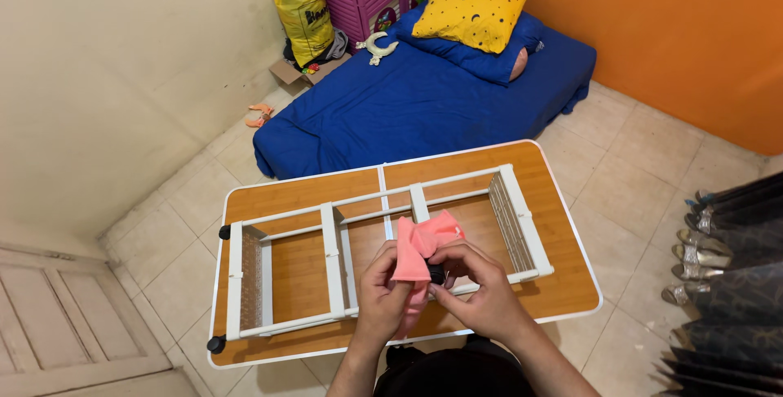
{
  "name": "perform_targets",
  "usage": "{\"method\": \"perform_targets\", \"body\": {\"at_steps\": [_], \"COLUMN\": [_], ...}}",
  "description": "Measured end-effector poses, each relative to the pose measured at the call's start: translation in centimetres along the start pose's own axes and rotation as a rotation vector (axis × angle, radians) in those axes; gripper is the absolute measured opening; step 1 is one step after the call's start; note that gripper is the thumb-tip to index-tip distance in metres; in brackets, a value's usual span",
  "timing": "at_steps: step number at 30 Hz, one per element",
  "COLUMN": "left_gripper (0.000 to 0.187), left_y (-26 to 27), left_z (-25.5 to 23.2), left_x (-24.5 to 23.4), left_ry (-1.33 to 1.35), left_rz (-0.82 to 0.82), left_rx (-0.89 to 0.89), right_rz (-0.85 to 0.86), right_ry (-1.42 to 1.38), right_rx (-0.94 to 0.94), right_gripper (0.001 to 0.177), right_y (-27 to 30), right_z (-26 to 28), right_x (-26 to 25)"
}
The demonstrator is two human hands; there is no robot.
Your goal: The person attaches black caster wheels to the corners of a white plastic shelving unit using a pink cloth to grip the parts. They wipe the frame and install each wheel one at a time, then flip the unit to check the underside.
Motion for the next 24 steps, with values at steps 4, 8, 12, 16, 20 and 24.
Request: {"method": "perform_targets", "body": {"at_steps": [4, 8, 12, 16, 20, 24], "left_gripper": [0.022, 0.03, 0.029, 0.02, 0.015, 0.008], "left_y": [-0.4, -1.0, -1.2, -0.5, 0.2, 0.5], "left_z": [1.0, 0.7, 0.2, -0.1, 0.2, -0.8], "left_x": [0.1, 0.7, 1.2, 0.4, -1.4, -3.0], "left_ry": [0.04, 0.032, 0.002, -0.064, -0.074, -0.161], "left_rz": [-0.068, 0.03, 0.032, -0.048, -0.082, -0.123], "left_rx": [0.002, 0.017, 0.055, 0.045, -0.016, 0.086], "right_rz": [0.07, 0.127, 0.074, 0.044, 0.052, 0.013], "right_ry": [-0.033, -0.121, -0.035, -0.021, -0.003, 0.02], "right_rx": [0.036, 0.095, 0.052, 0.049, 0.06, 0.02], "right_gripper": [0.036, 0.035, 0.037, 0.038, 0.039, 0.039], "right_y": [-0.5, -0.7, -0.9, -1.0, -1.0, -0.6], "right_z": [-1.1, -2.1, -1.9, -1.7, -1.0, -0.3], "right_x": [-0.7, -0.8, -1.3, -0.7, 0.8, 2.2]}}
Point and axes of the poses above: each hand's wrist, its own y-axis away from the middle knuckle, its own x-axis out of the palm, z = x × y, the point moved 8 cm from there along -y, towards the middle knuckle, and after that the axes turned 15 degrees about x, right-handed, at the moved point
